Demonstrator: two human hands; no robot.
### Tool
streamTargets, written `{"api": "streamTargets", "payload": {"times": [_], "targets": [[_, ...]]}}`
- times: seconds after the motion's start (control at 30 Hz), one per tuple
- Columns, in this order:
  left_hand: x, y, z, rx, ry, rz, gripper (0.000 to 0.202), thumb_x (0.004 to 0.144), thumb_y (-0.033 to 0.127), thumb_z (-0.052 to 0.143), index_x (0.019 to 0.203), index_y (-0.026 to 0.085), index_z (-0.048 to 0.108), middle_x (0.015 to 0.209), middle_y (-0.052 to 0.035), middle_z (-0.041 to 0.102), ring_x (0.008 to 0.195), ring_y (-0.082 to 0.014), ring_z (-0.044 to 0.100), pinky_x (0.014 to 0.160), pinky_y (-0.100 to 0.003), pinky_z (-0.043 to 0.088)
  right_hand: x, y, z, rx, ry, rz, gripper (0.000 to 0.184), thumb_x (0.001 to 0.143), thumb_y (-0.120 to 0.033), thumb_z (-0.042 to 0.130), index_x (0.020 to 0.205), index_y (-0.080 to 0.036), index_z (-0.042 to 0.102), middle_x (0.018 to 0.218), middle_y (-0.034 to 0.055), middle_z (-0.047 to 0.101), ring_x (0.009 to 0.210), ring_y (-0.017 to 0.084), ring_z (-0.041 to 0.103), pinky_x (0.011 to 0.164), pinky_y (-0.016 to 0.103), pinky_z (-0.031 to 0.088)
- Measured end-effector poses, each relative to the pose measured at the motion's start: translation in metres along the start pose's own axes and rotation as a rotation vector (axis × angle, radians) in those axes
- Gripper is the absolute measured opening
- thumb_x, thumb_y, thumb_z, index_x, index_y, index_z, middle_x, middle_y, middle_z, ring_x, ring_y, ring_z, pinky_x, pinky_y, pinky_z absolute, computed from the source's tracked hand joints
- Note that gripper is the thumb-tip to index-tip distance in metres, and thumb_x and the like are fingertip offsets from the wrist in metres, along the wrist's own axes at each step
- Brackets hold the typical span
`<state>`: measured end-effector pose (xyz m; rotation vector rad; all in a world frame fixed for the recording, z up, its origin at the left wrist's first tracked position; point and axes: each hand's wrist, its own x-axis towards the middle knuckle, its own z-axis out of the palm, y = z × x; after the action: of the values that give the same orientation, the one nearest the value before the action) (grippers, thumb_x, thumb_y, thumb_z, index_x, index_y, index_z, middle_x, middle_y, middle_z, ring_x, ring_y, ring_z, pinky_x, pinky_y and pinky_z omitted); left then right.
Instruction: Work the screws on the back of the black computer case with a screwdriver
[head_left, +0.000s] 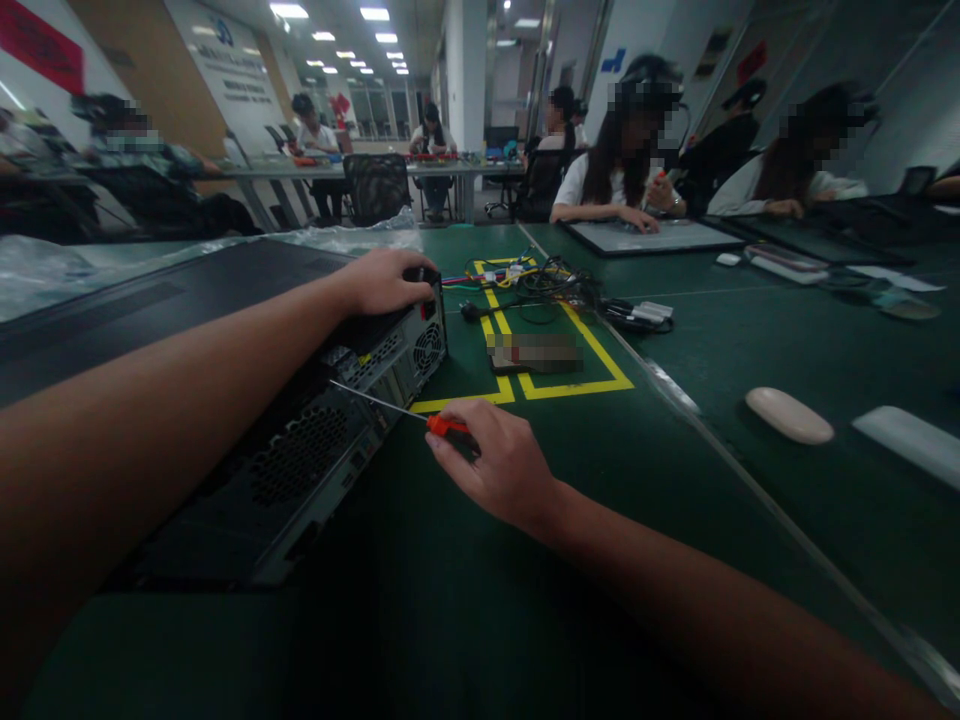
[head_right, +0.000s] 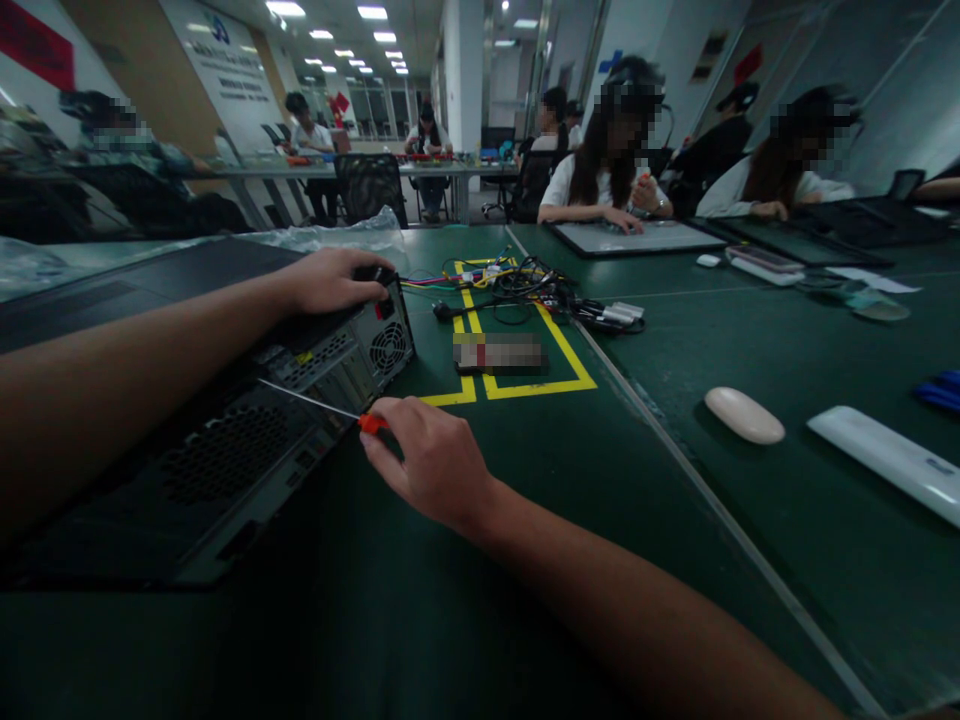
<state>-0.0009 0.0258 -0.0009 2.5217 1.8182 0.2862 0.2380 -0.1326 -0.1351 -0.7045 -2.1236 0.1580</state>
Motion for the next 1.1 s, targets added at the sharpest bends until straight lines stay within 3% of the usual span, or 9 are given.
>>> {"api": "streamTargets", "payload": {"times": [0.37,0.6,0.8,1.1], "targets": [[0.0010,-0.0015,0.0018,0.002,0.002,0.007,0.073,0.096,0.058,0.057,0.158,0.025,0.076,0.145,-0.0130,0.080,0.134,-0.0373,0.073,0.117,-0.046,0.056,-0.0005,0.0013,0.0004,0.017,-0.016,0.031,0.015,0.113,-0.032,0.071,0.124,-0.022,0.072,0.108,0.0077,0.086,0.095,0.023,0.082,0.084,0.035,0.063],[-0.0004,0.0003,0.0008,-0.006,0.009,0.008,0.073,0.095,0.056,0.058,0.158,0.024,0.076,0.147,-0.0151,0.080,0.137,-0.0408,0.072,0.121,-0.051,0.054,0.0000,0.0005,-0.0005,0.024,-0.014,0.029,0.017,0.115,-0.033,0.069,0.126,-0.021,0.072,0.110,0.0093,0.085,0.097,0.024,0.082,0.085,0.036,0.064],[0.0003,-0.0012,0.0010,0.007,0.003,0.009,0.071,0.096,0.057,0.058,0.158,0.026,0.075,0.147,-0.0122,0.080,0.135,-0.0369,0.073,0.117,-0.045,0.056,0.0007,-0.0004,-0.0015,0.028,-0.019,0.035,0.018,0.114,-0.035,0.070,0.125,-0.021,0.072,0.110,0.0092,0.086,0.097,0.023,0.082,0.085,0.035,0.064],[0.0001,0.0017,0.0001,0.004,-0.011,0.007,0.073,0.098,0.053,0.056,0.160,0.020,0.074,0.152,-0.0145,0.078,0.138,-0.0390,0.072,0.121,-0.048,0.054,0.0010,-0.0016,-0.0021,0.026,0.007,0.030,0.018,0.115,-0.037,0.068,0.122,-0.020,0.073,0.105,0.0080,0.085,0.091,0.022,0.080,0.082,0.033,0.061]]}}
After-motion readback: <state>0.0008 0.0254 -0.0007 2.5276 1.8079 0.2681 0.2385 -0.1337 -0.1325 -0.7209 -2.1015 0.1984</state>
